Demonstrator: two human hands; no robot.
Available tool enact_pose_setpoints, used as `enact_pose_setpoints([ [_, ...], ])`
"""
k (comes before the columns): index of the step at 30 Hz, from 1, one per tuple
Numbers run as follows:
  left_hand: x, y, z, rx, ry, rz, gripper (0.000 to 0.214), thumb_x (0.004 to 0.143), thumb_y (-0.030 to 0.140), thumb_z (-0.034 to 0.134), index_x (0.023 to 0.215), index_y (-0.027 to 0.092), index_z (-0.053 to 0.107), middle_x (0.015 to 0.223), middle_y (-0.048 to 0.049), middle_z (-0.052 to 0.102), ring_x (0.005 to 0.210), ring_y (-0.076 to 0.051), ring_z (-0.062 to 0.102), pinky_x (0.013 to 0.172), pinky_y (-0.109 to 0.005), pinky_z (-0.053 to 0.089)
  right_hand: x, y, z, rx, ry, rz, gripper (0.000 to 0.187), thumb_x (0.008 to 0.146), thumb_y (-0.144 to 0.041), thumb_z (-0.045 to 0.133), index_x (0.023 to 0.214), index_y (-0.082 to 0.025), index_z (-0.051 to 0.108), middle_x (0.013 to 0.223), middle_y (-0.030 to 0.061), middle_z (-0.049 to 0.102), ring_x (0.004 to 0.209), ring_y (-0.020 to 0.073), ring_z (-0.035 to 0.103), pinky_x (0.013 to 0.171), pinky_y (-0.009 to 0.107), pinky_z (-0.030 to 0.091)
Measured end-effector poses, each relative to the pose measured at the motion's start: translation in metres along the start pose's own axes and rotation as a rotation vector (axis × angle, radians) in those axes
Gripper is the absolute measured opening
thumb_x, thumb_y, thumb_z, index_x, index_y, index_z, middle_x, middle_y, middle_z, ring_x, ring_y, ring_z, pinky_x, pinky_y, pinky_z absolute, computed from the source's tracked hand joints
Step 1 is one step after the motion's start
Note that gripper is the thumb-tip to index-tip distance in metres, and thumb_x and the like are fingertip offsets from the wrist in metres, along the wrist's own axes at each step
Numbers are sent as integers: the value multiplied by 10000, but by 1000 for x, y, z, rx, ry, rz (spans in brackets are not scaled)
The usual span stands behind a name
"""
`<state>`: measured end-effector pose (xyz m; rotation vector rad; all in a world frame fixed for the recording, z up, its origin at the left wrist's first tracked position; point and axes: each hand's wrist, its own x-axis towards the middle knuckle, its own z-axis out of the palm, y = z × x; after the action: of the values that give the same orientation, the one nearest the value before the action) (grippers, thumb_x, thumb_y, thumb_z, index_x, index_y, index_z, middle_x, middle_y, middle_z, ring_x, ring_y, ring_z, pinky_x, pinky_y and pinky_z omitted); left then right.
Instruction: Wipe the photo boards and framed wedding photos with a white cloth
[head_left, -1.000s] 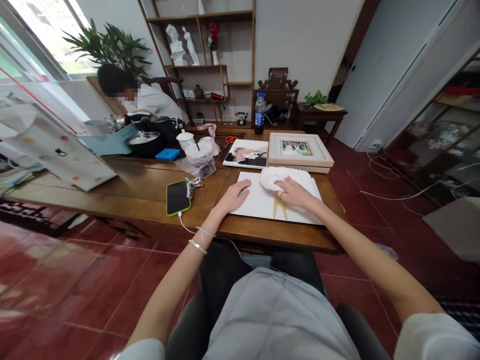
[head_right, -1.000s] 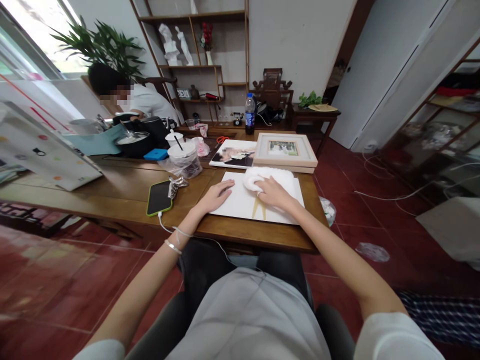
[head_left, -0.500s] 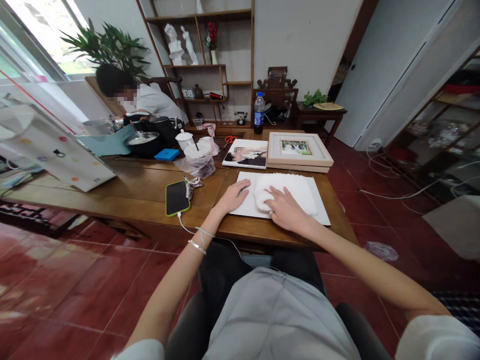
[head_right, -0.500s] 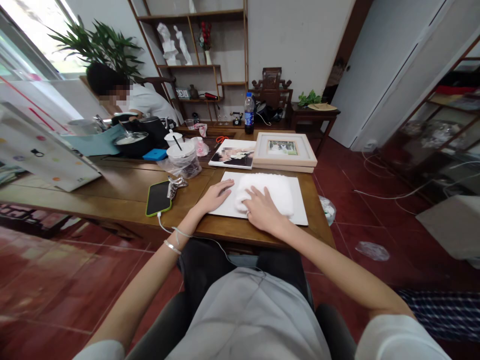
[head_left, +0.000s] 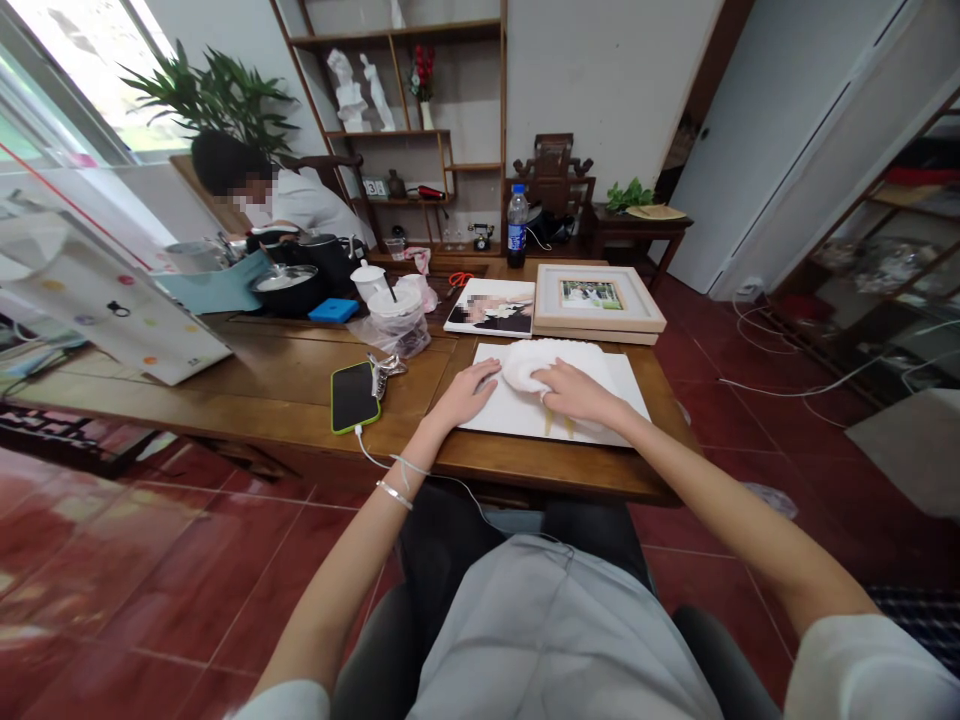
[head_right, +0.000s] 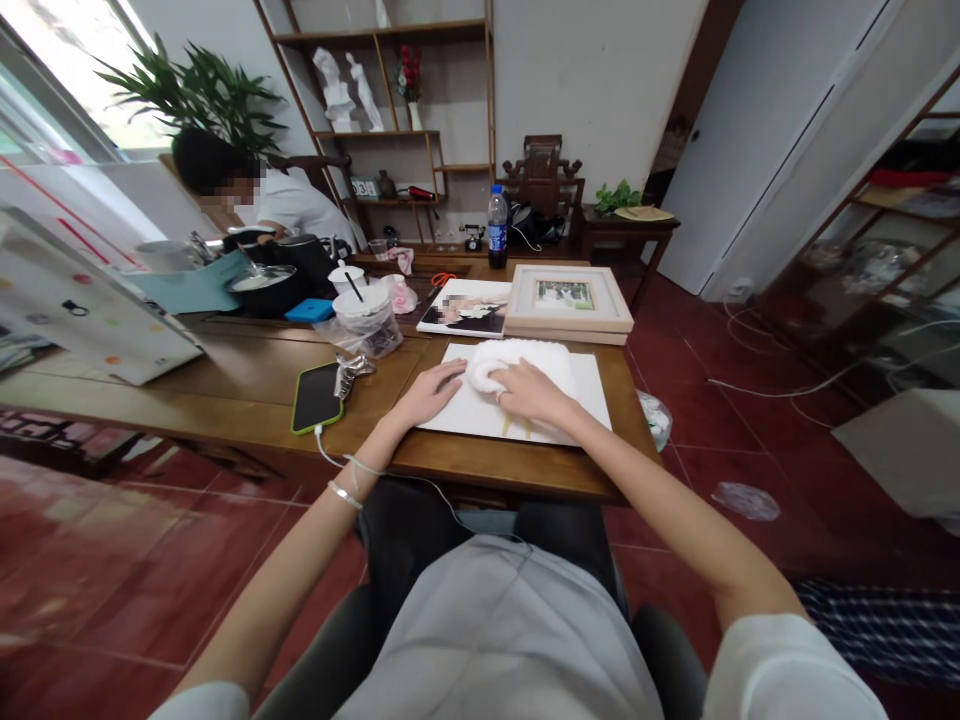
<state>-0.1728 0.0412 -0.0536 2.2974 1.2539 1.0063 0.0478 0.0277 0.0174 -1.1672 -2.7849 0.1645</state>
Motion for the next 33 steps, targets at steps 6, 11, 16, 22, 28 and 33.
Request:
enact_pose_setpoints([
  [6,0,0,0,-6,-6,-6,368,876,301,453,1177,138,588,1302,-117,552,1260,-219,466,1094,-405,323,24,12,15,8,89,112,348,799,-128,390,1059,-158,620,1200,106,614,1162,272,485,1027,448,238],
  [11,0,0,0,-1,5,6,359,877,282,447,1170,132,590,1293,-123,559,1252,-220,474,1086,-406,337,9,-20,21,-160,83,74,398,773,-111,426,1133,-109,595,1271,181,545,1291,304,343,1021,520,226],
  [16,-1,-1,0,13,7,12,349,867,233,444,1178,156,582,1302,-100,555,1250,-215,476,1085,-411,341,-25,-64,17,-211,42,-2,351,780,-118,452,1083,-119,630,1323,203,487,1269,340,367,997,535,271],
  [22,-1,-1,-1,-3,-1,29,364,865,216,424,1170,99,583,1300,-142,549,1253,-213,473,1092,-387,334,-52,-84,1,-126,-22,-129,303,787,-143,459,1019,-161,653,1227,171,567,1196,309,466,972,470,337],
  [28,-1,-1,0,9,3,26,357,859,200,429,1173,124,580,1300,-122,553,1248,-218,478,1089,-412,336,-41,-55,-4,-93,-53,-80,306,756,-102,444,966,-181,653,1067,131,648,1070,275,560,931,385,368],
  [33,-1,1,0,7,6,2,355,880,290,449,1171,138,586,1302,-119,552,1250,-224,476,1090,-402,335,-16,-21,0,-110,1,51,359,769,-111,434,1073,-161,619,1178,134,612,1070,265,555,980,388,318],
])
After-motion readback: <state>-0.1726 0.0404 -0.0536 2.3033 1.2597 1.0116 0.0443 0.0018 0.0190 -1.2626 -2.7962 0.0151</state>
